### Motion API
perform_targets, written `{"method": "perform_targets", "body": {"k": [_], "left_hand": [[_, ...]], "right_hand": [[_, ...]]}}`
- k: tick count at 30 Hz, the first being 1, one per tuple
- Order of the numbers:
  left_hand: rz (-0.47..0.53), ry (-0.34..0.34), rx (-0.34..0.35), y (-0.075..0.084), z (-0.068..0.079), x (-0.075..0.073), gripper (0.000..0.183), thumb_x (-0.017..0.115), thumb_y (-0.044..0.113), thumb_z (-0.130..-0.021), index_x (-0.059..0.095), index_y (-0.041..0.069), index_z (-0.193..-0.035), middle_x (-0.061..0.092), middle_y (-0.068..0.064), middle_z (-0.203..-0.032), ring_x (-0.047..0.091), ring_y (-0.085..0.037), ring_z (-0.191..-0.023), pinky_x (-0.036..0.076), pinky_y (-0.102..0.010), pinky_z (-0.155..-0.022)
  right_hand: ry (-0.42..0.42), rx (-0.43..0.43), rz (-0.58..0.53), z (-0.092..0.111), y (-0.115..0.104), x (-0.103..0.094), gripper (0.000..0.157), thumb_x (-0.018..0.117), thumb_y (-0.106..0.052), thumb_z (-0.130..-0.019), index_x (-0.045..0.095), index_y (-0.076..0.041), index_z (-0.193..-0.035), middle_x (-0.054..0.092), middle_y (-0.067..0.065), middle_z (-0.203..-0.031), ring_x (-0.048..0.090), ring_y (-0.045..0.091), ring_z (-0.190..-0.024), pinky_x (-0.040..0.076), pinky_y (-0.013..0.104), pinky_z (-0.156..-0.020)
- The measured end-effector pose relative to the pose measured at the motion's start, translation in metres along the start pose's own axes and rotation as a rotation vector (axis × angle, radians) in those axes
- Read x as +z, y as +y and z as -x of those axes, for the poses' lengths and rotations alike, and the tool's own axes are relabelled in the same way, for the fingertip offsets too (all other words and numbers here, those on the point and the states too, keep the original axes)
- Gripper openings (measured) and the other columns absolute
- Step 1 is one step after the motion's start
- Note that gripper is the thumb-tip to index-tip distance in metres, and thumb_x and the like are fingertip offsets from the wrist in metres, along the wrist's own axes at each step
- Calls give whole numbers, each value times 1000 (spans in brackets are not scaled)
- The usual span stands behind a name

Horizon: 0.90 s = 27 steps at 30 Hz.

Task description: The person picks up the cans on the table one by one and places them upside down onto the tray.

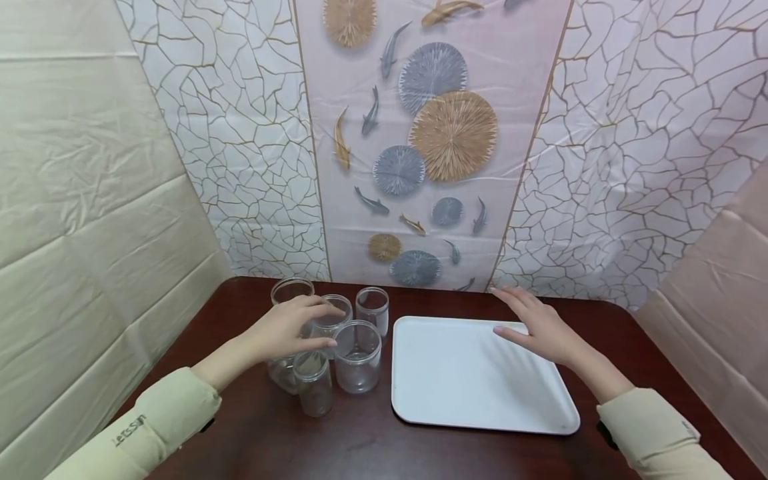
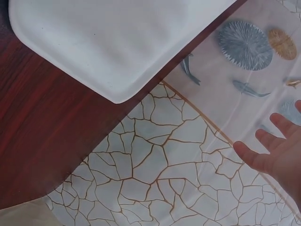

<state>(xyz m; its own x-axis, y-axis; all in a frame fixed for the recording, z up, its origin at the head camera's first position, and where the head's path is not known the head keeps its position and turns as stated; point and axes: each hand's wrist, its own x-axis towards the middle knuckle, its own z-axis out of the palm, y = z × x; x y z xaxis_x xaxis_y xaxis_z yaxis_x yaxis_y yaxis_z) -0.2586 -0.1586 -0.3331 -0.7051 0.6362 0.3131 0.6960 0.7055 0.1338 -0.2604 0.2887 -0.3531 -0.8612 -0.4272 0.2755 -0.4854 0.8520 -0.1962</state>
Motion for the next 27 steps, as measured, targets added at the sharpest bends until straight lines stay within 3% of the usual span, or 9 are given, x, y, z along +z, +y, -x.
{"method": "perform_targets", "body": {"k": [8, 17, 22, 27], "left_hand": [[45, -50, 25, 7, 8, -3, 45, 66, 47, -83, 62, 23, -122, 61, 4, -117, 58, -18, -110, 49, -44, -90], [37, -54, 35, 12, 16, -1, 48, 66, 49, -82, 60, 24, -122, 61, 6, -116, 58, -14, -107, 49, -40, -90], [25, -81, 57, 14, 18, 6, 51, 65, 52, -82, 59, 23, -124, 61, 4, -117, 59, -16, -106, 50, -39, -88], [2, -120, 28, 19, 23, 6, 55, 70, 51, -78, 59, 23, -124, 59, 1, -120, 58, -19, -109, 50, -41, -89]], "right_hand": [[-17, -2, -3, 0, -5, 4, 67, 59, -41, -91, 34, -9, -144, 37, 21, -144, 29, 48, -133, 28, 69, -98], [-27, -3, 15, 1, -9, 8, 67, 59, -42, -90, 35, -10, -144, 37, 22, -145, 30, 47, -133, 29, 69, -97], [-29, -9, 3, 7, -10, 13, 67, 60, -43, -90, 36, -11, -144, 37, 22, -145, 31, 45, -133, 29, 69, -97], [-18, -29, -12, 8, -14, 14, 66, 61, -41, -89, 38, -12, -143, 38, 21, -145, 31, 44, -134, 29, 68, -97]]}}
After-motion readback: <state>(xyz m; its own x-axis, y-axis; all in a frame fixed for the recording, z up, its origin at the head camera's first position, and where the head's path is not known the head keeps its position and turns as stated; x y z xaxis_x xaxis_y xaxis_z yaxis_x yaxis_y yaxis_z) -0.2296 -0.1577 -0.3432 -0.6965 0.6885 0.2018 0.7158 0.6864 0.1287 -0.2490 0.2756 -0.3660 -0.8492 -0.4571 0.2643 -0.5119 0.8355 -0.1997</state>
